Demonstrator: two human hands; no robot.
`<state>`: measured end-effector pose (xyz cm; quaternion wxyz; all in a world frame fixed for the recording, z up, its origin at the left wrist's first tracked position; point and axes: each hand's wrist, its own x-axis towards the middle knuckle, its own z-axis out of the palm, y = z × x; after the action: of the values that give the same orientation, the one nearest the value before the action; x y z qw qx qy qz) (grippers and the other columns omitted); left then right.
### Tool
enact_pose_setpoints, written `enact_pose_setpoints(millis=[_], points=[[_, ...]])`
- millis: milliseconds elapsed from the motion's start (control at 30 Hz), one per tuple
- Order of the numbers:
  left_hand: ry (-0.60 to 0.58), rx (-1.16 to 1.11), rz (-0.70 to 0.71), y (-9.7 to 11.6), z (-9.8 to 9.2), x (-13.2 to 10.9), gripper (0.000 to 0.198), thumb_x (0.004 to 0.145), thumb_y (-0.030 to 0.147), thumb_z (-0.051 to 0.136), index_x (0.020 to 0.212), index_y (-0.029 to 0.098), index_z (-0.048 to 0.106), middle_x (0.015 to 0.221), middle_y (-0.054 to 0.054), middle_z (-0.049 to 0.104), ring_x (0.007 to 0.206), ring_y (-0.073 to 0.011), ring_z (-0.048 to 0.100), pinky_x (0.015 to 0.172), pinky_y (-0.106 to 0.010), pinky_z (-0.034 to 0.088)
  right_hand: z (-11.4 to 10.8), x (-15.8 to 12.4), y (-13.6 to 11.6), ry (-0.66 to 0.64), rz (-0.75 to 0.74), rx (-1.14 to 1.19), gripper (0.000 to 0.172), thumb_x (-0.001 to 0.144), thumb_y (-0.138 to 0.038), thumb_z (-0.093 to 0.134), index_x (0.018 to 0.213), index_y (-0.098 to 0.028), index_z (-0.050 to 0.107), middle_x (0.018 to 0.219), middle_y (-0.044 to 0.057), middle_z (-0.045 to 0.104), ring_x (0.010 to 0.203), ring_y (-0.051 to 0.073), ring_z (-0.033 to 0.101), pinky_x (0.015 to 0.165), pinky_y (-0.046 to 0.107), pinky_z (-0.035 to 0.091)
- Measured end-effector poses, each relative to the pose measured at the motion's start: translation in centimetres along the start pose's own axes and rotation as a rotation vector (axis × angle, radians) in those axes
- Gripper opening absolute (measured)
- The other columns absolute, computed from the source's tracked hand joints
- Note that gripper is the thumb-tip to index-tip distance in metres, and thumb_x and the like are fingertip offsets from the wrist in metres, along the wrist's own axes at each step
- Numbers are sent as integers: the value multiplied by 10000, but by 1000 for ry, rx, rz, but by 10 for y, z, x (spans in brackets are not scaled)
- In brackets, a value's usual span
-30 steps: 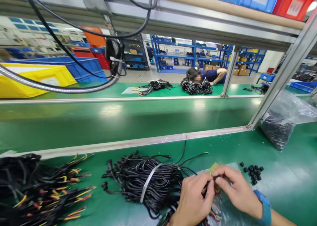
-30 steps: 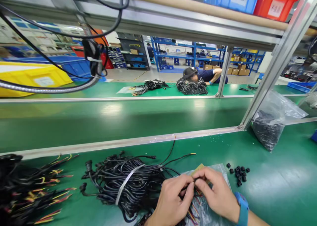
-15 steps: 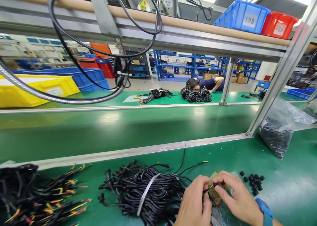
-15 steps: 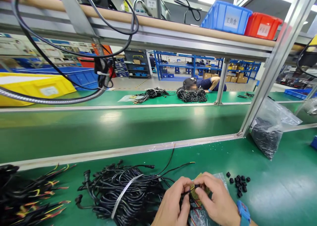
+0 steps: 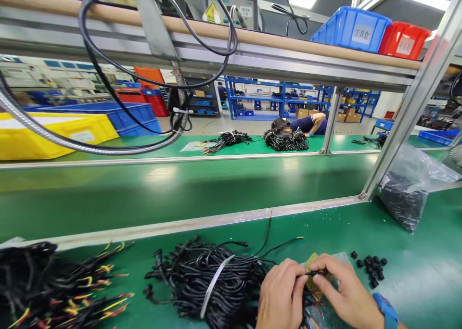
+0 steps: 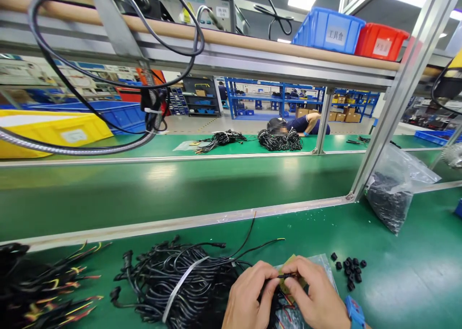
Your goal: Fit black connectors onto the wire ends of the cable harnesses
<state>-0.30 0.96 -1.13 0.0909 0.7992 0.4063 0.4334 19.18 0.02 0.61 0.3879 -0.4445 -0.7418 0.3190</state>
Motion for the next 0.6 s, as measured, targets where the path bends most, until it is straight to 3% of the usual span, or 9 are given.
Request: enact_pose_setpoints(millis=[233, 600], points=[[-15, 14, 27, -6, 2, -4, 156, 983, 163, 489, 865, 222, 571, 754, -3, 641, 678, -142, 623, 630, -257, 445, 6, -4, 8, -33, -30, -7, 195, 1029, -330, 503, 1088, -239, 666, 1000, 62, 701, 927, 213, 644, 843, 322, 487], [-30, 213, 132, -8, 5, -6, 194, 977, 164, 456, 811, 242, 520, 651, 30, 600, 583, -146, 626, 553, -276, 402, 14, -5, 13, -80, -25, -4, 182, 1022, -318, 488, 1029, -238, 651, 960, 53, 699, 887, 208, 633, 792, 316, 457]])
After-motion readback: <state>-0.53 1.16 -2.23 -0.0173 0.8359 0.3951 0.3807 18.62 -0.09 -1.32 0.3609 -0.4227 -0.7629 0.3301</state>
